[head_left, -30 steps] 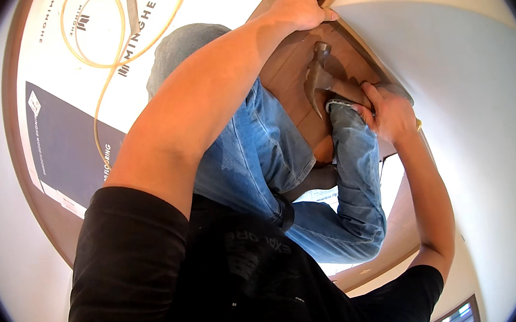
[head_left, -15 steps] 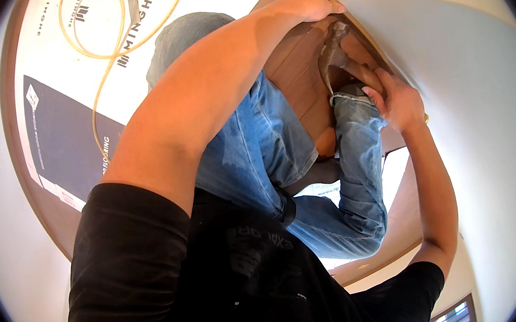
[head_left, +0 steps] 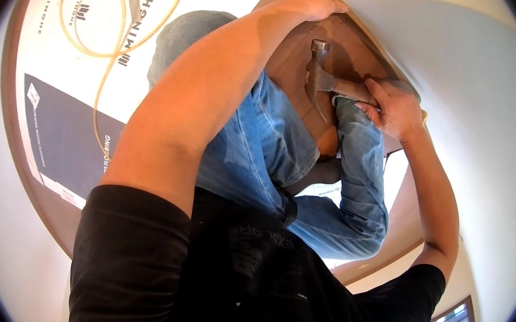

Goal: The person installs wood flooring by positioning a wood panel near a wall, using a nail gun to secure it, and then hammering the panel into place.

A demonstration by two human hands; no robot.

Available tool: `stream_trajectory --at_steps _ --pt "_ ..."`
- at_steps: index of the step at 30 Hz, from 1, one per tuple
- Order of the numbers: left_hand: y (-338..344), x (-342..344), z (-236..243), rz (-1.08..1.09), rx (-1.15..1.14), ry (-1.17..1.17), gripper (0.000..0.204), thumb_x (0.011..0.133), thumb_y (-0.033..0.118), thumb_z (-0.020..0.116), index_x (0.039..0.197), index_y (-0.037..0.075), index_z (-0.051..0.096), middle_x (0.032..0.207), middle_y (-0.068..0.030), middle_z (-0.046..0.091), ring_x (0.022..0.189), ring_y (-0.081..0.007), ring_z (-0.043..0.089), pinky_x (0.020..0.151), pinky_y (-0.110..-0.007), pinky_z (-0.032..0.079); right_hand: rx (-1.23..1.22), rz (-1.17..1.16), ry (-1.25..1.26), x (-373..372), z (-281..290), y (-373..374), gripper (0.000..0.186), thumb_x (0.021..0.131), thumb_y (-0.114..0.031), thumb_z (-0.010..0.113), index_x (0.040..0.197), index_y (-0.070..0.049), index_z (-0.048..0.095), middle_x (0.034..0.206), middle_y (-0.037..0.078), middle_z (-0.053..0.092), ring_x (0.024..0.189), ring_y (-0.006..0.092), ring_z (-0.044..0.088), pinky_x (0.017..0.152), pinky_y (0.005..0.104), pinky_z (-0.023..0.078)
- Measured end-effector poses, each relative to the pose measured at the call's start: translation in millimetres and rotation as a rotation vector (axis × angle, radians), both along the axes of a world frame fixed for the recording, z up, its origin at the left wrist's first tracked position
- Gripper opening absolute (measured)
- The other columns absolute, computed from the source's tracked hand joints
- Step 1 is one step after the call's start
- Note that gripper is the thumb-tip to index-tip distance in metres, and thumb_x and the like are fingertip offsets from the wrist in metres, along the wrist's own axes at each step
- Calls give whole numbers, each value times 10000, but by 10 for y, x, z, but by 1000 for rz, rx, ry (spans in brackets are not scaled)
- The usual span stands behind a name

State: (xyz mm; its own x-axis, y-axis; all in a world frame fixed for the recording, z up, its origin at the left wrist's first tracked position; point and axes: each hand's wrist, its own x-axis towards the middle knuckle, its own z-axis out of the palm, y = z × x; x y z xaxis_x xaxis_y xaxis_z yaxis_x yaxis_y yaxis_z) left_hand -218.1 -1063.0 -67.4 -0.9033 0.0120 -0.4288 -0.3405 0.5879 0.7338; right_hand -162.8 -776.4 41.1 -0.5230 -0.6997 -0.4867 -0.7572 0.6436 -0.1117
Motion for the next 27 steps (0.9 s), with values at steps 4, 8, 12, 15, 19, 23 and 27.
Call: stream_trajectory --at_steps 4,8,12,15,19,23,27 --pt "-32 150 224 48 103 179 315 940 318 764 1054 26 751 938 -206 753 852 -339 738 777 -408 574 -96 -85 96 -41 -139 139 523 943 -520 703 1321 -162 654 955 96 718 865 338 720 702 463 583" --pt "-55 -9 60 -53 81 -73 741 916 562 738 1508 142 587 1457 -128 639 1343 -329 604 1082 -445 510 -91 -14 17 57 -62 19 528 938 -511 713 1324 -156 653 951 96 718 827 345 720 696 465 585" --pt "10 -19 20 -13 10 -24 746 908 564 745 1502 139 593 1454 -125 643 1341 -328 606 1077 -443 513 -157 10 -35 18 -123 75 523 936 -501 720 1320 -151 655 952 97 718 830 353 720 699 465 587" --pt "17 4 27 2 11 -22 753 907 567 745 1507 140 588 1454 -124 643 1349 -328 599 1077 -444 513 -102 -192 145 -24 -182 100 513 929 -488 734 1309 -151 661 944 92 707 849 341 715 708 459 588" --pt "-57 -4 58 -11 59 -69 760 910 572 740 1518 146 575 1468 -122 633 1362 -327 588 1076 -448 514 -105 -2 21 24 -19 23 518 943 -500 723 1310 -141 659 954 106 716 848 355 714 719 468 587" --pt "37 -6 28 -7 -27 -3 737 912 564 744 1502 148 594 1438 -125 654 1337 -328 608 1067 -447 521 -140 -156 115 -74 -196 131 529 925 -484 745 1312 -134 658 940 115 717 819 360 715 704 462 584" --pt "-30 4 45 -5 34 -32 720 906 557 753 1487 156 611 1403 -130 677 1313 -333 624 1064 -450 523 -179 -76 36 94 -110 45 524 934 -486 741 1306 -126 656 929 118 721 822 355 715 696 471 578"
